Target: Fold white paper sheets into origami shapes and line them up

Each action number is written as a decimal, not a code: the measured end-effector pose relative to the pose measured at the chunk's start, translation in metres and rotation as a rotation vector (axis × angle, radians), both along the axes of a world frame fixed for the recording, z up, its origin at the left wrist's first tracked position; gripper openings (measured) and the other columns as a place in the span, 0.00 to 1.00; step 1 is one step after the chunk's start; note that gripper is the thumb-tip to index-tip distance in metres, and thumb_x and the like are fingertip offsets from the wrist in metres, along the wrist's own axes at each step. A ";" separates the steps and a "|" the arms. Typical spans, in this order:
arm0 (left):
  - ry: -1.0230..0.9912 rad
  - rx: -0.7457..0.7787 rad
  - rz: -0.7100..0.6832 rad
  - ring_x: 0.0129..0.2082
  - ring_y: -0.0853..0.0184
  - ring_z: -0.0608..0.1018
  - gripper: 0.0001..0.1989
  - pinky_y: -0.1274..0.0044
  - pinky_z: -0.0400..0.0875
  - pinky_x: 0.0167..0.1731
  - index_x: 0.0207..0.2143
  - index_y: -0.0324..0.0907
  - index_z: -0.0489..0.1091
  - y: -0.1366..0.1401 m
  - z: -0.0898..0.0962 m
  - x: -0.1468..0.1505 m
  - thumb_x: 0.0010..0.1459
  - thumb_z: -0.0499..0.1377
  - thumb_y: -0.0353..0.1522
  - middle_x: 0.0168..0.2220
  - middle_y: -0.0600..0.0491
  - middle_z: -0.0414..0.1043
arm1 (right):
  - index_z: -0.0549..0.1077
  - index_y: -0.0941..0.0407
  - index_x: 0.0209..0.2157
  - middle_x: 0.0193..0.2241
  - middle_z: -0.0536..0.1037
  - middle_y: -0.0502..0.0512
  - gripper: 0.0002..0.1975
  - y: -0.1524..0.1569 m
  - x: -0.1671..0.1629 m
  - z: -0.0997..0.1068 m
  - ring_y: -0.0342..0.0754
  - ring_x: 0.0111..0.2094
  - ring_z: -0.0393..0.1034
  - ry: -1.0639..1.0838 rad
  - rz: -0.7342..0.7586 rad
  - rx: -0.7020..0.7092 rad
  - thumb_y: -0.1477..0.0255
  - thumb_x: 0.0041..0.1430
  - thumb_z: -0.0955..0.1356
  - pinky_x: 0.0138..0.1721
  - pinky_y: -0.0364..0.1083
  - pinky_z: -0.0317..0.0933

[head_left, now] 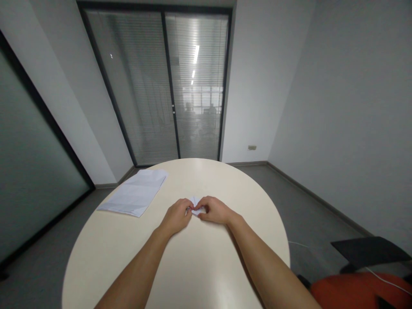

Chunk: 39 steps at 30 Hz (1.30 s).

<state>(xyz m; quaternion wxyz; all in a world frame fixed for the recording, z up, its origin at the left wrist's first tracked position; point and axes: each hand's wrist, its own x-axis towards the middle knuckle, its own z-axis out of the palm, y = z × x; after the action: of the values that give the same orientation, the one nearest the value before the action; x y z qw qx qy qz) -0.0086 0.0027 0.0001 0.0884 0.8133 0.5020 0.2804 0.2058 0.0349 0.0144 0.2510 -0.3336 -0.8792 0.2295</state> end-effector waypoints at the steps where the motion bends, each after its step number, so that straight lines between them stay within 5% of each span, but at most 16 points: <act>1: 0.000 -0.005 0.003 0.46 0.63 0.76 0.10 0.73 0.69 0.47 0.39 0.45 0.73 0.000 0.000 0.000 0.61 0.54 0.26 0.42 0.52 0.77 | 0.81 0.55 0.43 0.39 0.82 0.53 0.15 0.000 0.000 0.000 0.48 0.38 0.73 0.009 0.003 -0.019 0.73 0.52 0.72 0.43 0.44 0.63; 5: -0.019 -0.009 0.016 0.46 0.62 0.77 0.08 0.72 0.70 0.46 0.42 0.45 0.73 0.001 -0.002 0.000 0.64 0.56 0.32 0.43 0.51 0.77 | 0.79 0.56 0.47 0.38 0.82 0.54 0.15 0.001 -0.002 -0.004 0.47 0.36 0.73 0.055 -0.055 -0.049 0.72 0.57 0.69 0.40 0.44 0.64; 11: -0.022 0.050 -0.038 0.51 0.60 0.76 0.11 0.67 0.69 0.55 0.46 0.43 0.73 0.004 -0.008 -0.002 0.60 0.60 0.31 0.49 0.48 0.76 | 0.75 0.57 0.55 0.50 0.79 0.61 0.26 0.007 -0.001 -0.015 0.55 0.49 0.72 0.023 -0.112 0.072 0.67 0.55 0.73 0.53 0.52 0.62; 19: 0.124 -0.020 0.032 0.64 0.54 0.68 0.22 0.60 0.59 0.65 0.58 0.42 0.71 0.007 -0.014 -0.003 0.64 0.57 0.39 0.63 0.46 0.69 | 0.77 0.56 0.51 0.53 0.78 0.60 0.17 0.006 -0.002 -0.012 0.55 0.56 0.69 -0.129 -0.021 0.172 0.65 0.63 0.69 0.63 0.55 0.53; 29: 0.215 0.001 0.149 0.61 0.56 0.71 0.19 0.64 0.62 0.63 0.56 0.40 0.74 0.005 -0.004 0.008 0.67 0.54 0.35 0.61 0.46 0.71 | 0.76 0.59 0.46 0.48 0.79 0.64 0.15 -0.008 -0.021 -0.003 0.54 0.55 0.68 -0.302 -0.160 0.203 0.68 0.70 0.61 0.61 0.54 0.56; 34: 0.265 -0.017 0.192 0.62 0.57 0.70 0.21 0.65 0.64 0.62 0.59 0.41 0.71 0.004 -0.006 0.012 0.68 0.49 0.29 0.62 0.48 0.69 | 0.59 0.62 0.67 0.68 0.58 0.68 0.26 -0.021 -0.031 -0.008 0.57 0.69 0.50 -0.376 -0.206 0.124 0.69 0.71 0.55 0.67 0.62 0.44; 39: 0.291 -0.086 0.215 0.69 0.52 0.59 0.24 0.57 0.58 0.64 0.66 0.44 0.62 0.000 -0.010 0.009 0.70 0.45 0.32 0.69 0.49 0.59 | 0.51 0.65 0.70 0.71 0.49 0.68 0.31 -0.024 -0.040 -0.004 0.57 0.72 0.42 -0.474 -0.205 0.044 0.68 0.70 0.53 0.69 0.63 0.37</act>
<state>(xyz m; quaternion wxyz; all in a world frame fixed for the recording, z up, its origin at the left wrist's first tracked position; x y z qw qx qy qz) 0.0007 0.0025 -0.0096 0.0189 0.7824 0.6052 0.1461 0.1656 0.0109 0.0106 0.0672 -0.4600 -0.8798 0.0990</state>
